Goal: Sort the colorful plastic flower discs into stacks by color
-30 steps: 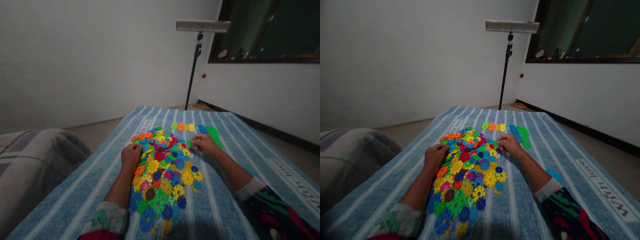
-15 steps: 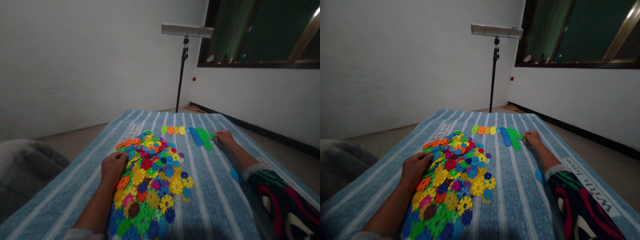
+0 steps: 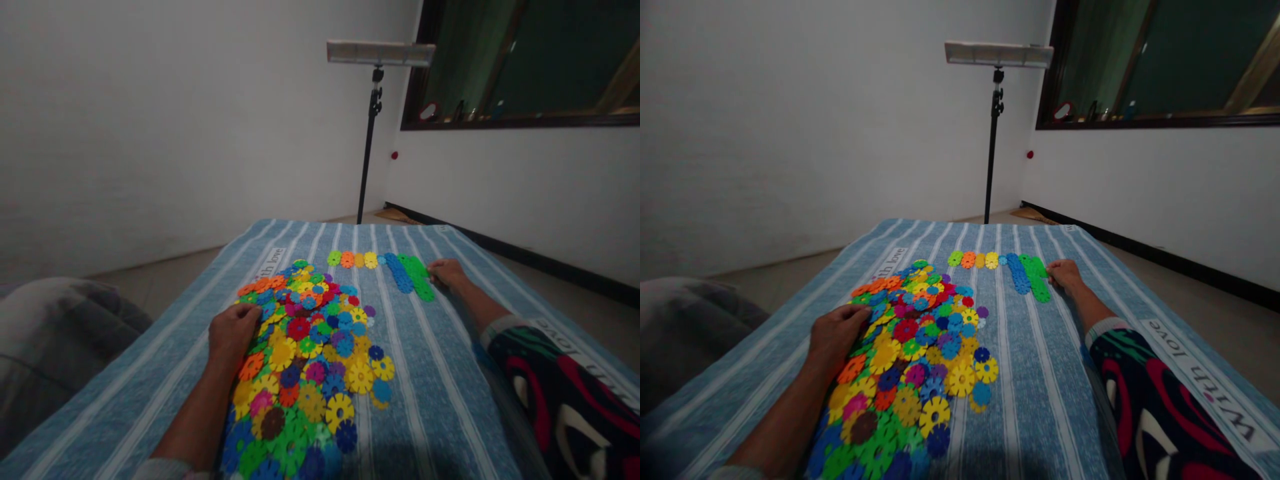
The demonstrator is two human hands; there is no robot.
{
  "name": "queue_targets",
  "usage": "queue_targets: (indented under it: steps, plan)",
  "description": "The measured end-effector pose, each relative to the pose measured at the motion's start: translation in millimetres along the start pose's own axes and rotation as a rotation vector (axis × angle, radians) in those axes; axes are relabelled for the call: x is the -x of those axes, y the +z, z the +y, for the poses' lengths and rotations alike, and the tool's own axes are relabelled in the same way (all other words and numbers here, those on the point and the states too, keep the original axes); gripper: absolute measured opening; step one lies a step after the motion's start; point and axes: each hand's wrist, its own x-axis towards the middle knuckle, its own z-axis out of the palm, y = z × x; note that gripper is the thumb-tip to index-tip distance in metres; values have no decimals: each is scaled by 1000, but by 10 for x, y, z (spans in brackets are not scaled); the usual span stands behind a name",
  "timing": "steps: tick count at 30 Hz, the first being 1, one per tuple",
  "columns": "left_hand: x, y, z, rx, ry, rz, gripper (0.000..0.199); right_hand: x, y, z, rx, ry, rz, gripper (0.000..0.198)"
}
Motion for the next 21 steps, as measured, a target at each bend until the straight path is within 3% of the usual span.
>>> queue_targets:
  steps: [10,21]
  plan:
    - [-19,10,-21,-5,-16,8,26,-33,32,0,124,-7,6,3]
    - [10,-7,8,0,-16,5,25,-49,-30,6,366,-48,-95,22]
